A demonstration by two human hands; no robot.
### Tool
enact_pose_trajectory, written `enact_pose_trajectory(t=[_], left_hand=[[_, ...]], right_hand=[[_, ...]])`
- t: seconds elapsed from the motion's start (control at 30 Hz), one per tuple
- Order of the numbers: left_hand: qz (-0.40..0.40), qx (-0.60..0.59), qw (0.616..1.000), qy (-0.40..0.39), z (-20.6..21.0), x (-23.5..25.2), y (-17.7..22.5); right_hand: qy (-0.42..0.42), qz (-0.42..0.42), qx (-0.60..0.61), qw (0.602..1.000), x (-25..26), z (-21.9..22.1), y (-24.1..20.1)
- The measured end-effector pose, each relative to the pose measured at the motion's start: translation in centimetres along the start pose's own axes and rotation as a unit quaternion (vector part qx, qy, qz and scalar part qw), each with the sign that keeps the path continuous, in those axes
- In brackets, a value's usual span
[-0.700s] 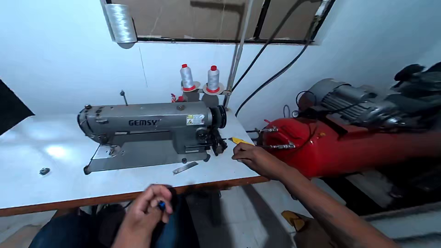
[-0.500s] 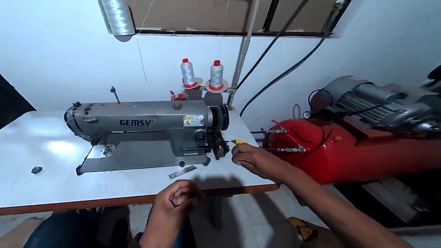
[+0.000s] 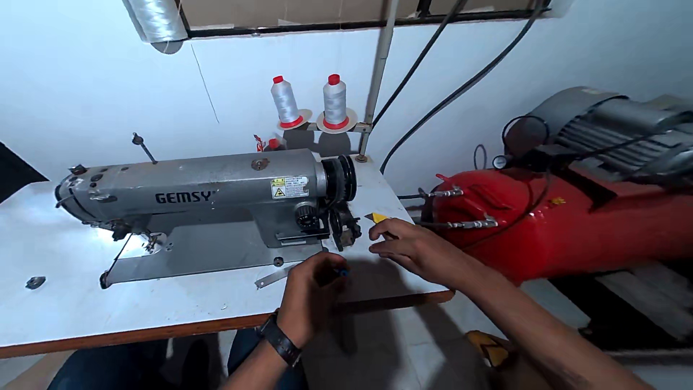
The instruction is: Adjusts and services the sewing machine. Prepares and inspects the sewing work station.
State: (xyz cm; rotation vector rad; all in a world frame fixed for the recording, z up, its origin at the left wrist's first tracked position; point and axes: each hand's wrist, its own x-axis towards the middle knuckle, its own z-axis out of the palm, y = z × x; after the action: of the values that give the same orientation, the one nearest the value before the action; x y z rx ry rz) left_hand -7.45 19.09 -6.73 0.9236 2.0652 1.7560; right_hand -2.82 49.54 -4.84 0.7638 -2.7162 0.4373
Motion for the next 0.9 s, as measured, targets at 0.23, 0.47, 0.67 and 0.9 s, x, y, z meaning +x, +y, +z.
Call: enact_pose_trajectory(t=[0.23,0.47,0.67,0.9], left_hand=[[0.011,-0.044,0.999,-0.026,0.1,1.2,-0.3],[0.005,-0.066,0.998,-0.003,0.3,2.6,-0.5],[0.007,-0.03,1.0,-0.001,0.5,2.7,-0.8],[0.021,0.027,0.999,0.003,0.8,2.5,-0.7]], right_hand=[[-0.102,-0.066,-0.078,0.99,2.4,-0.6,0.4],[0.01,0.014,-0.041,0.999,2.2,1.9,0.3],[0.114,0.023,0.019,0.993,1.5,2.6,0.6],[-0.055,0.084,-0.053,0.993,-2.2,0.3,-2.2]])
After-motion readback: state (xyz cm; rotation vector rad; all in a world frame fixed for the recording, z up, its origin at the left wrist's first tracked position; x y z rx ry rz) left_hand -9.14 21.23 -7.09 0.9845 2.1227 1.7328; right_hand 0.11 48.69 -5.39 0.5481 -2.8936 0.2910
